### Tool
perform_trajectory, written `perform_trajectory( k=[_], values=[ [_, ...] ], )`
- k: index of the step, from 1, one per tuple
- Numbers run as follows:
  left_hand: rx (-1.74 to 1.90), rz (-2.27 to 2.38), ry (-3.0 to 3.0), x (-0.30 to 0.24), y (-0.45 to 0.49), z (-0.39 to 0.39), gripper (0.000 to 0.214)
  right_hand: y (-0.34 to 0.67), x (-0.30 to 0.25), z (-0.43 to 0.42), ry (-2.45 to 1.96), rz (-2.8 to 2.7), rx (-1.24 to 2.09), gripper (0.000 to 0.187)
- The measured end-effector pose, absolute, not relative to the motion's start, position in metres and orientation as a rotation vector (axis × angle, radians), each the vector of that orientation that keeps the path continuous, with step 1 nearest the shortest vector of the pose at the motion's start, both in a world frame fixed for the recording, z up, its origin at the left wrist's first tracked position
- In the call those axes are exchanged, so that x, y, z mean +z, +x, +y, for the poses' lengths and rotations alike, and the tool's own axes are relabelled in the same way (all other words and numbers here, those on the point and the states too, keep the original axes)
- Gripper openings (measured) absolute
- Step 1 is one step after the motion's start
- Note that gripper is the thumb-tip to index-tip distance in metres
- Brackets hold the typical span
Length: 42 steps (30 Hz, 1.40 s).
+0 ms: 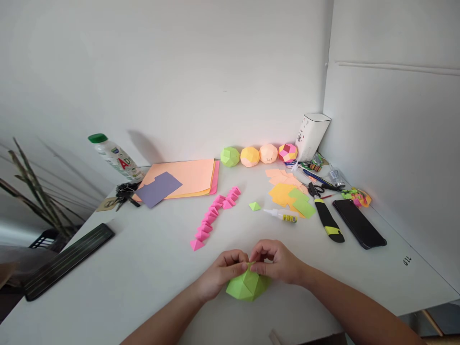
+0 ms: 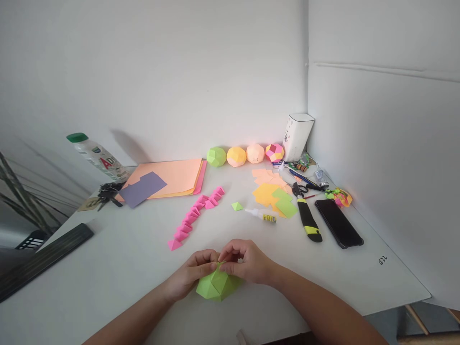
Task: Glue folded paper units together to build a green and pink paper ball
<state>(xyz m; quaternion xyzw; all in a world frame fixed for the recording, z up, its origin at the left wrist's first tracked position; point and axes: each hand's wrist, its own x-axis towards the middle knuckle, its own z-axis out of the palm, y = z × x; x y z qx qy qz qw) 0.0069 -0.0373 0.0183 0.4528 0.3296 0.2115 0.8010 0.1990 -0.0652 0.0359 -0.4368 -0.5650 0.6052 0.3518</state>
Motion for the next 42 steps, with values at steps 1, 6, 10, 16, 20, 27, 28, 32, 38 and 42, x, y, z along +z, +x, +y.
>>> perform_trajectory(
  k=[1, 6, 10, 16, 20, 27, 28, 32, 38, 42],
  values=[
    [0.453, 0.707, 0.973, 0.018, 0.007, -0.037, 0.036, 0.199, 0.035, -0.065, -1.128, -1.457, 1.568, 0.02],
    [0.457, 0.709, 0.98, 0.016, 0.007, -0.037, 0.035, 0.198, 0.034, -0.065, -1.111, -1.428, 1.583, 0.024],
    [0.449, 0.703, 0.979, 0.017, 0.007, -0.038, 0.035, 0.197, 0.034, -0.065, -1.093, -1.35, 1.632, 0.027],
    [0.468, 0.679, 0.963, 0.017, 0.006, -0.038, 0.032, 0.196, 0.031, -0.065, -1.039, -1.225, 1.714, 0.025],
    [0.477, 0.663, 0.95, 0.015, 0.006, -0.038, 0.031, 0.196, 0.03, -0.064, -1.045, -1.186, 1.721, 0.023],
    [0.467, 0.663, 0.945, 0.015, 0.006, -0.039, 0.034, 0.196, 0.028, -0.063, -1.04, -1.148, 1.747, 0.024],
    [0.458, 0.661, 0.947, 0.015, 0.006, -0.039, 0.034, 0.196, 0.027, -0.063, -1.035, -1.137, 1.756, 0.025],
    [0.424, 0.644, 0.946, 0.012, 0.004, -0.039, 0.036, 0.196, 0.028, -0.063, -1.028, -1.094, 1.787, 0.026],
    [0.457, 0.591, 0.908, 0.009, 0.003, -0.04, 0.033, 0.195, 0.029, -0.062, -1.013, -1.063, 1.797, 0.023],
    [0.48, 0.558, 0.884, 0.007, 0.004, -0.04, 0.029, 0.195, 0.028, -0.062, -1.009, -1.051, 1.797, 0.022]
  ],
)
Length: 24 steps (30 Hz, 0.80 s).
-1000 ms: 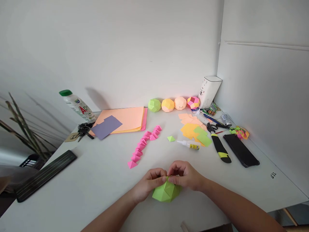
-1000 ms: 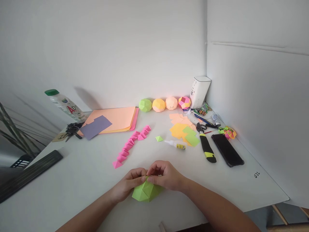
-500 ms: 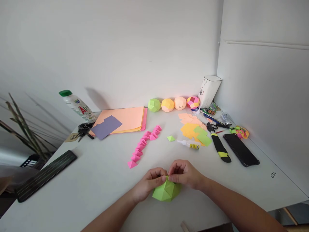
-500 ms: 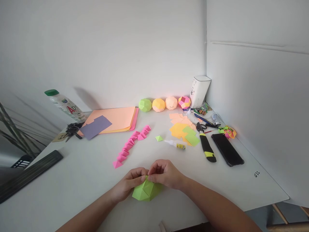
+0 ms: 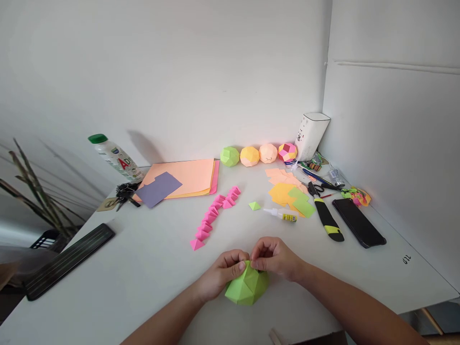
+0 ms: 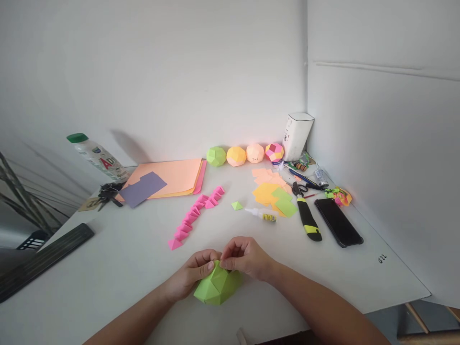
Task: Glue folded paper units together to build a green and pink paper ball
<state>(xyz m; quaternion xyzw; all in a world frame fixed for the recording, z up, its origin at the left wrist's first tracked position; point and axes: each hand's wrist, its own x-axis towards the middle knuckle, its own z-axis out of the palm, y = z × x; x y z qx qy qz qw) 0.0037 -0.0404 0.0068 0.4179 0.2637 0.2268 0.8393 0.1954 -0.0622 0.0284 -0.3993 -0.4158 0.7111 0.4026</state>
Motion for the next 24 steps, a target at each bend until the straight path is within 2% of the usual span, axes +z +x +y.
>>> perform_trajectory(
  k=[10, 17, 24],
  values=[
    [0.447, 0.596, 0.941, 0.0079, 0.0042, -0.0391, 0.033, 0.1955, 0.0268, -0.0627, -0.996, -1.049, 1.808, 0.02],
    [0.542, 0.546, 0.991, 0.0096, 0.0051, -0.0379, 0.055, 0.1966, 0.0308, -0.0639, -0.968, -0.99, 1.719, 0.02],
    [0.483, 0.538, 0.895, 0.0078, 0.0023, -0.0361, 0.044, 0.199, 0.0359, -0.0645, -0.905, -0.942, 1.658, 0.018]
  ],
)
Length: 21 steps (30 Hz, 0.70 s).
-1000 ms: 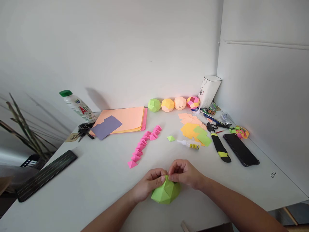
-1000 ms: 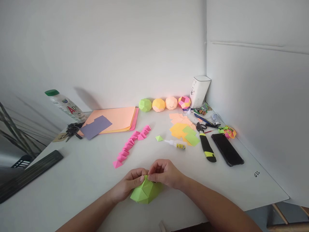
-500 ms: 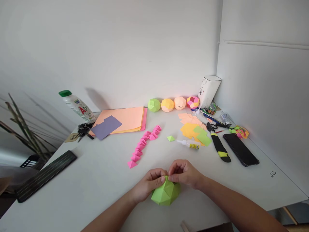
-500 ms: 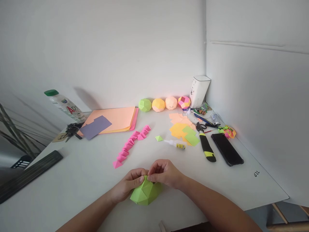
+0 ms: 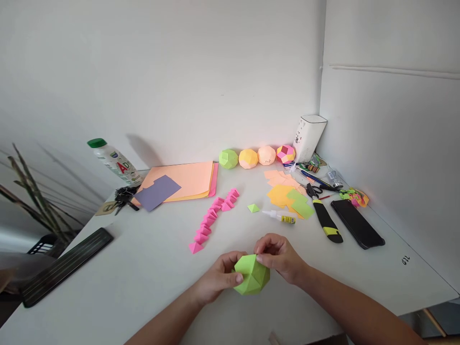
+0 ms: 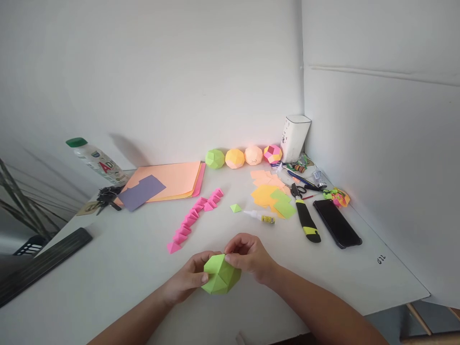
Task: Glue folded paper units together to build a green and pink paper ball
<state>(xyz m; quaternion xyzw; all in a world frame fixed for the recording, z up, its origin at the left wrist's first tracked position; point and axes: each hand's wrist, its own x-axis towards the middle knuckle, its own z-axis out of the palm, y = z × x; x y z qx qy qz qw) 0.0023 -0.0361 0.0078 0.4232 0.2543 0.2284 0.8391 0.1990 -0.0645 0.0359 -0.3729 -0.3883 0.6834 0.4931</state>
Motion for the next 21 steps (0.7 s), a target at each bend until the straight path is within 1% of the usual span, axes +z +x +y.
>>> perform_trajectory(
  k=[5, 10, 13, 17, 21],
  values=[
    [0.438, 0.529, 0.878, 0.0125, 0.0031, -0.0364, 0.04, 0.1991, 0.0387, -0.0642, -0.944, -1.028, 1.717, 0.021],
    [0.435, 0.529, 0.87, 0.0135, 0.0032, -0.0367, 0.042, 0.2003, 0.0354, -0.0624, -0.893, -1.044, 1.875, 0.036],
    [0.427, 0.532, 0.882, 0.0129, 0.0029, -0.0369, 0.043, 0.2008, 0.0337, -0.0623, -0.916, -1.045, 1.871, 0.036],
    [0.436, 0.532, 0.908, 0.0137, 0.0033, -0.0366, 0.035, 0.201, 0.0338, -0.063, -0.943, -1.056, 1.864, 0.035],
    [0.437, 0.546, 0.914, 0.015, 0.0035, -0.0371, 0.028, 0.2003, 0.0335, -0.0643, -0.929, -1.095, 1.923, 0.041]
  ],
)
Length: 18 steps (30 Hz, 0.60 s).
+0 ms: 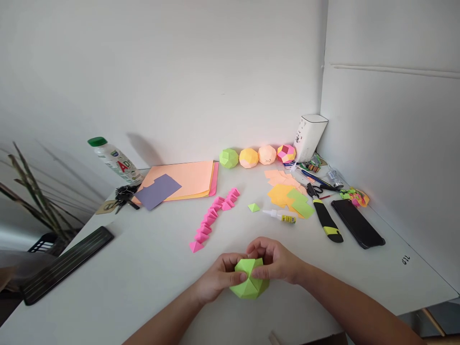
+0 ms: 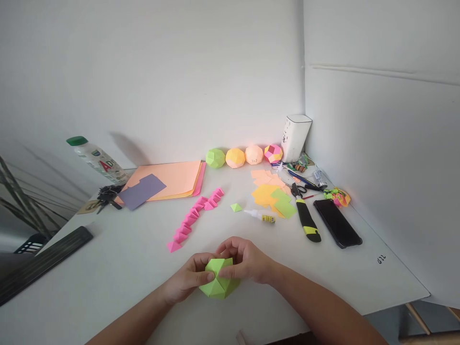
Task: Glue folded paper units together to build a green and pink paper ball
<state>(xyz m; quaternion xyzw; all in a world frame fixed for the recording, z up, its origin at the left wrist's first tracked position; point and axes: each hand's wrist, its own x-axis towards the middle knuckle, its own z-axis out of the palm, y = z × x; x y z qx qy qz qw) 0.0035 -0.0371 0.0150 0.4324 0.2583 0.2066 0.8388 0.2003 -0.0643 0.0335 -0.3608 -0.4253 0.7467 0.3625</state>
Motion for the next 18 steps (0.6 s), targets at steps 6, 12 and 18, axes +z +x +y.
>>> perform_trajectory(
  k=[6, 12, 18],
  values=[
    [0.388, 0.544, 0.937, 0.0144, 0.0021, -0.0379, 0.031, 0.1987, 0.0335, -0.0668, -0.965, -1.106, 1.911, 0.04],
    [0.392, 0.524, 0.925, 0.016, 0.0023, -0.0374, 0.027, 0.2006, 0.0327, -0.0639, -0.959, -1.11, 1.899, 0.035],
    [0.379, 0.491, 0.935, 0.0156, 0.0025, -0.0371, 0.032, 0.2023, 0.0356, -0.0614, -1.03, -1.126, 1.861, 0.031]
  ],
)
